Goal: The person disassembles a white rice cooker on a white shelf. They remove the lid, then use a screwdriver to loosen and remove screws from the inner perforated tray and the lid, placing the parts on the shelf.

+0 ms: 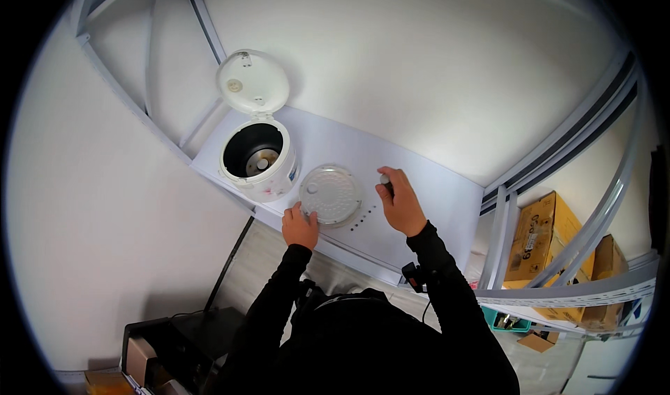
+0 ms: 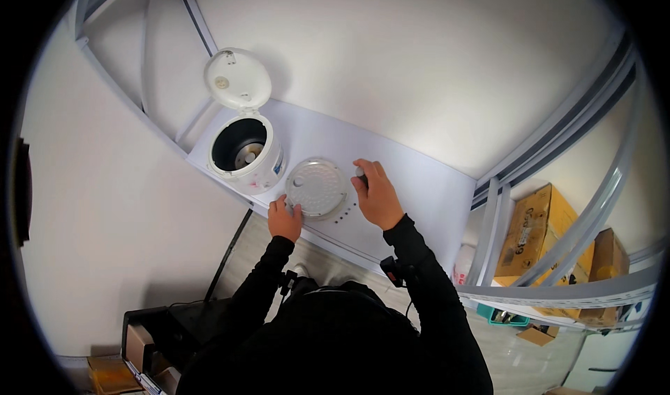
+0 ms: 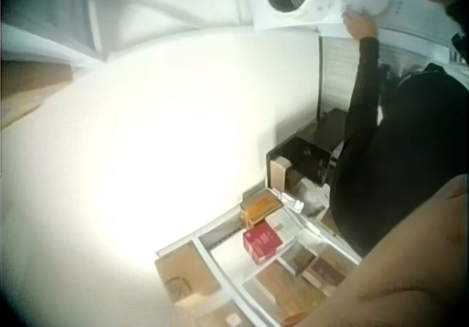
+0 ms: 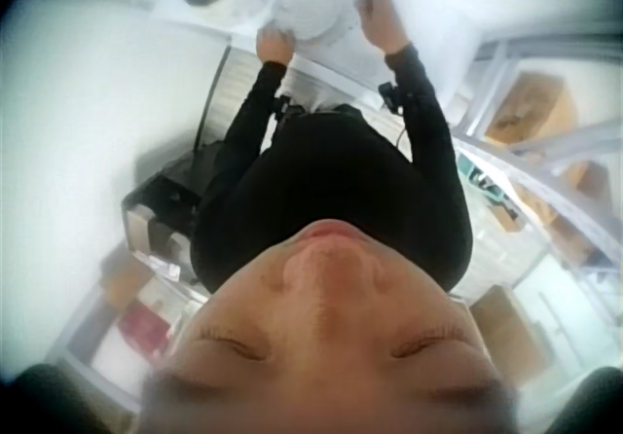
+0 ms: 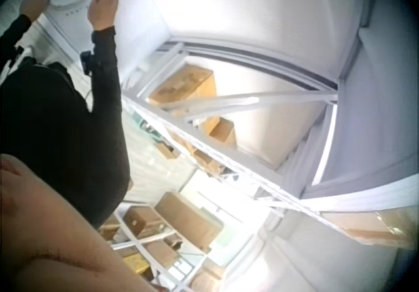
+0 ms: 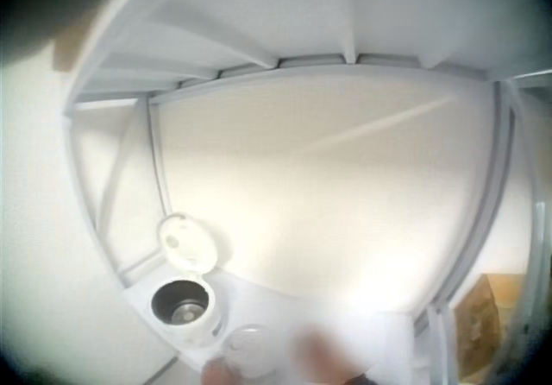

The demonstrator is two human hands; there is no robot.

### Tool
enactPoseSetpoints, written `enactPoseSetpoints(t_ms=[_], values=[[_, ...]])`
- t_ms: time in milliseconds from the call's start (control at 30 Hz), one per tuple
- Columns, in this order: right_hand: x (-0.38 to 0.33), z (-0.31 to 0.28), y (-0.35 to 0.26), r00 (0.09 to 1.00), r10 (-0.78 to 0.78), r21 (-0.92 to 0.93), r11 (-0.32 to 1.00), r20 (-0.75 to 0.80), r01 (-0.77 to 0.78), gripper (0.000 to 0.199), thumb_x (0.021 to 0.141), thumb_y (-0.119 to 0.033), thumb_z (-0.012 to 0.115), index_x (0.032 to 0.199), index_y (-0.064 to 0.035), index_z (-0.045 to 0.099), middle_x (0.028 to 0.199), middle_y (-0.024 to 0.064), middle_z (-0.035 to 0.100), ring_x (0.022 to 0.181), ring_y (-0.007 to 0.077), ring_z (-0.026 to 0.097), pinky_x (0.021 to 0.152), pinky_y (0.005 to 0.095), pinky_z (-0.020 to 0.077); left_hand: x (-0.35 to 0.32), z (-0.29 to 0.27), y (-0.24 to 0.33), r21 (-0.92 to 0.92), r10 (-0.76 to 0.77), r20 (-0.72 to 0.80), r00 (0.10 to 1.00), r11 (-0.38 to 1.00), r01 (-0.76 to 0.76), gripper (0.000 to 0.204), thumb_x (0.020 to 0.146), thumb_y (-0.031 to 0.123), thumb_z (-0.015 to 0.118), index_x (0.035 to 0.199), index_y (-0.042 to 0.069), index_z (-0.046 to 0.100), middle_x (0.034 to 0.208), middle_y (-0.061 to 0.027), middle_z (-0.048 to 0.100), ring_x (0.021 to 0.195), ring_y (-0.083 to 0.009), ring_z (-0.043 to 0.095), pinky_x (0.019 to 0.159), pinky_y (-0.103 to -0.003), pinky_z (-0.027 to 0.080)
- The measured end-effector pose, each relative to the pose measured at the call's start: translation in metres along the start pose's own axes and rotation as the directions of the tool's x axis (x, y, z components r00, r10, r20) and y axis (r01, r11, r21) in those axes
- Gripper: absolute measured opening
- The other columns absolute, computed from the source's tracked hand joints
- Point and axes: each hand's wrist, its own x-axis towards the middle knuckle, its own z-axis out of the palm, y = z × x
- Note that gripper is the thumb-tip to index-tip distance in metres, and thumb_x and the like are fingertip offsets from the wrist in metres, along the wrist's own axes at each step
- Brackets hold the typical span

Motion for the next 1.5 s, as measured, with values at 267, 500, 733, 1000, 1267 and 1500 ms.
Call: enactPoseSetpoints(t_ms=[267, 500, 733, 1000, 1267, 1500], values=[[-0.009, 0.052, 0.041, 0.911, 0.337, -0.348, 0.905, 0.236, -0.245, 0.049, 0.084, -0.029, 0.076, 0.126, -0.0087, 0.061, 0.100, 0.0173, 0.072, 0.095, 0.0380, 0.070, 0.083, 0.0475, 0.0563, 0.021, -0.009, -0.012, -0.020, -0.117, 0.279, 0.953, 0.992, 0.127, 0.064, 0.090, 0.040, 0.073, 0.139, 0.004, 0.054, 0.122, -0.0179, 0.060, 0.114, -0.0395, 0.059, 0.094, -0.050, 0.050], [-0.012, 0.086, 0.056, 0.854, 0.480, -0.559, 0.772, 0.200, -0.303, 0.060, 0.086, -0.047, 0.071, 0.125, -0.0028, 0.062, 0.114, 0.0224, 0.069, 0.101, 0.0399, 0.070, 0.088, 0.0483, 0.0569, 0.044, -0.011, -0.016, -0.010, -0.124, 0.331, 0.935, 0.991, 0.135, 0.065, 0.089, 0.040, 0.073, 0.140, 0.004, 0.054, 0.123, -0.0176, 0.062, 0.111, -0.0382, 0.063, 0.093, -0.049, 0.052], [-0.001, 0.108, 0.055, 0.755, 0.625, -0.644, 0.663, 0.197, -0.381, 0.060, 0.084, -0.054, 0.071, 0.109, 0.0006, 0.066, 0.111, 0.0233, 0.068, 0.102, 0.0400, 0.069, 0.088, 0.0484, 0.0570, 0.056, -0.010, -0.031, -0.097, -0.106, 0.430, 0.897, 0.982, 0.163, 0.064, 0.088, 0.040, 0.073, 0.139, 0.005, 0.055, 0.112, -0.0135, 0.069, 0.099, -0.0339, 0.068, 0.088, -0.047, 0.054], [0.014, 0.120, 0.050, 0.729, 0.656, -0.633, 0.653, 0.197, -0.417, 0.043, 0.081, -0.040, 0.076, 0.099, -0.0012, 0.073, 0.106, 0.0242, 0.072, 0.099, 0.0423, 0.071, 0.087, 0.0495, 0.0581, 0.068, -0.022, -0.028, -0.069, 0.005, 0.463, 0.886, 0.997, 0.031, 0.042, 0.087, 0.037, 0.074, 0.120, 0.011, 0.068, 0.093, -0.0108, 0.068, 0.088, -0.0326, 0.068, 0.079, -0.045, 0.054], [0.017, 0.125, 0.055, 0.739, 0.659, -0.590, 0.653, 0.136, -0.474, 0.047, 0.077, -0.040, 0.079, 0.094, 0.0031, 0.072, 0.096, 0.0247, 0.074, 0.094, 0.0419, 0.072, 0.083, 0.0485, 0.0590, 0.067, -0.020, -0.035, -0.083, 0.059, 0.396, 0.916, 0.996, -0.028, 0.044, 0.089, 0.039, 0.071, 0.121, 0.009, 0.066, 0.105, -0.0109, 0.067, 0.098, -0.0343, 0.067, 0.084, -0.049, 0.054], [0.019, 0.116, 0.055, 0.760, 0.649, -0.561, 0.623, -0.019, -0.545, 0.041, 0.077, -0.034, 0.078, 0.094, 0.0017, 0.067, 0.092, 0.0239, 0.074, 0.090, 0.0422, 0.072, 0.081, 0.0487, 0.0587, 0.072, -0.031, -0.018, -0.168, 0.044, 0.418, 0.908, 0.985, 0.029, 0.042, 0.089, 0.038, 0.072, 0.116, 0.007, 0.066, 0.106, -0.0125, 0.068, 0.098, -0.0350, 0.067, 0.083, -0.048, 0.053]])
